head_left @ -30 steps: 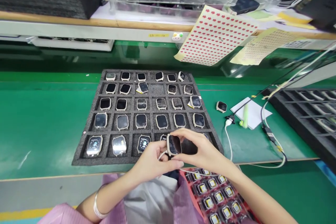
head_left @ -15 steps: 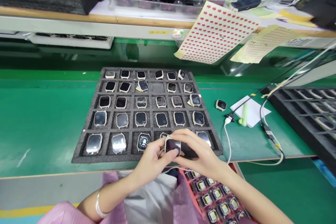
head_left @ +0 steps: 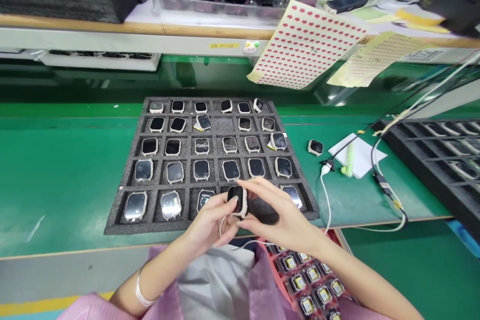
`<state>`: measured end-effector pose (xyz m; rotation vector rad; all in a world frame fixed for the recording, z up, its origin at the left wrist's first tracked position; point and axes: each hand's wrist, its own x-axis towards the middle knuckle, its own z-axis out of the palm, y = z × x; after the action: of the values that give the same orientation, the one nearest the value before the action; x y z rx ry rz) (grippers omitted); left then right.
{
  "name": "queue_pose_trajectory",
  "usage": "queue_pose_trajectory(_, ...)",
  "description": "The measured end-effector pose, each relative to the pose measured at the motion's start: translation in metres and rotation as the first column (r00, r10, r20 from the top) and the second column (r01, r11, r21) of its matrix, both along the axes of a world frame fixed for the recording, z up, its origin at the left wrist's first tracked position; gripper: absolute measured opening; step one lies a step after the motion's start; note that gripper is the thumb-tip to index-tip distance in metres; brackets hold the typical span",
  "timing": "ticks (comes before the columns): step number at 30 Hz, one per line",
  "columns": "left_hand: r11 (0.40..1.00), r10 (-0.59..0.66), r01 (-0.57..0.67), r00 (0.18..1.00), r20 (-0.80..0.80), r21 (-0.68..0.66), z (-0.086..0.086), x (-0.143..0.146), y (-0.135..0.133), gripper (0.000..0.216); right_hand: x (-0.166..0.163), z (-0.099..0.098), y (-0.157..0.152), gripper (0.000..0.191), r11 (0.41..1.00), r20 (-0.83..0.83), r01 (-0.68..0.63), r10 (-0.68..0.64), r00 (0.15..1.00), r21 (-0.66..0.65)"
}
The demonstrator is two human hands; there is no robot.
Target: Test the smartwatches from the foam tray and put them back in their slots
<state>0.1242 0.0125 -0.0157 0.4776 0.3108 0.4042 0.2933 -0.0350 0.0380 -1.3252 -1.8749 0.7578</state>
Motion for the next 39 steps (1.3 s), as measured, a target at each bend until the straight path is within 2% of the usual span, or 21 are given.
queue_pose_trajectory(13,0.995,0.033,-0.033,0.999,-0.004,-0.092,0.007,-0.003,0.004,0.025,0.000,0.006,0.002,0.052,0.999,-0.008,-0.036,0.036,0.999,-0.008)
queue_pose_trajectory(17,0.990,0.124,-0.115,0.986,-0.110,0.084,0.008,-0.001,-0.002,0.024,-0.001,0.006,0.001,0.057,0.999,-0.012,-0.032,0.032,0.999,0.042)
queue_pose_trajectory(20,0.946,0.221,-0.167,0.960,-0.175,0.277,0.010,0.001,-0.008,0.032,0.001,0.010,-0.001,0.054,0.996,0.038,-0.058,0.056,0.998,0.063)
queue_pose_trajectory(22,0.913,0.247,-0.157,0.947,-0.204,0.375,0.013,0.000,-0.010,0.033,0.003,0.013,-0.002,0.048,0.993,0.124,-0.091,0.082,0.989,0.072)
queue_pose_trajectory(24,0.900,0.207,-0.097,0.952,-0.223,0.425,0.016,-0.003,-0.011,0.031,0.005,0.017,-0.004,0.040,0.990,0.260,-0.110,0.084,0.962,0.088)
queue_pose_trajectory(27,0.903,0.076,0.024,0.973,-0.216,0.429,0.021,-0.010,-0.012,0.035,0.006,0.020,-0.005,0.026,0.979,0.460,-0.127,0.040,0.887,0.161)
queue_pose_trajectory(29,0.898,0.011,0.081,0.979,-0.206,0.432,0.022,-0.014,-0.014,0.043,0.005,0.019,-0.006,0.024,0.965,0.528,-0.179,0.053,0.848,0.191)
queue_pose_trajectory(32,0.878,-0.008,0.131,0.966,-0.260,0.461,0.020,-0.016,-0.015,0.055,0.003,0.015,-0.006,0.028,0.948,0.560,-0.259,0.113,0.821,0.187)
queue_pose_trajectory(34,0.870,0.000,0.153,0.950,-0.312,0.468,0.019,-0.016,-0.015,0.063,0.003,0.012,-0.007,0.034,0.946,0.542,-0.242,0.091,0.835,0.214)
queue_pose_trajectory(36,0.876,0.010,0.152,0.943,-0.333,0.458,0.020,-0.015,-0.014,0.063,0.006,0.009,-0.008,0.039,0.953,0.458,-0.165,0.031,0.888,0.255)
queue_pose_trajectory(38,0.890,0.048,0.107,0.945,-0.324,0.443,0.021,-0.016,-0.012,0.057,0.009,0.006,-0.008,0.043,0.967,0.266,-0.015,-0.055,0.962,0.254)
queue_pose_trajectory(39,0.900,0.087,0.063,0.943,-0.320,0.431,0.022,-0.016,-0.011,0.053,0.010,0.004,-0.007,0.043,0.975,0.116,0.082,-0.108,0.987,0.207)
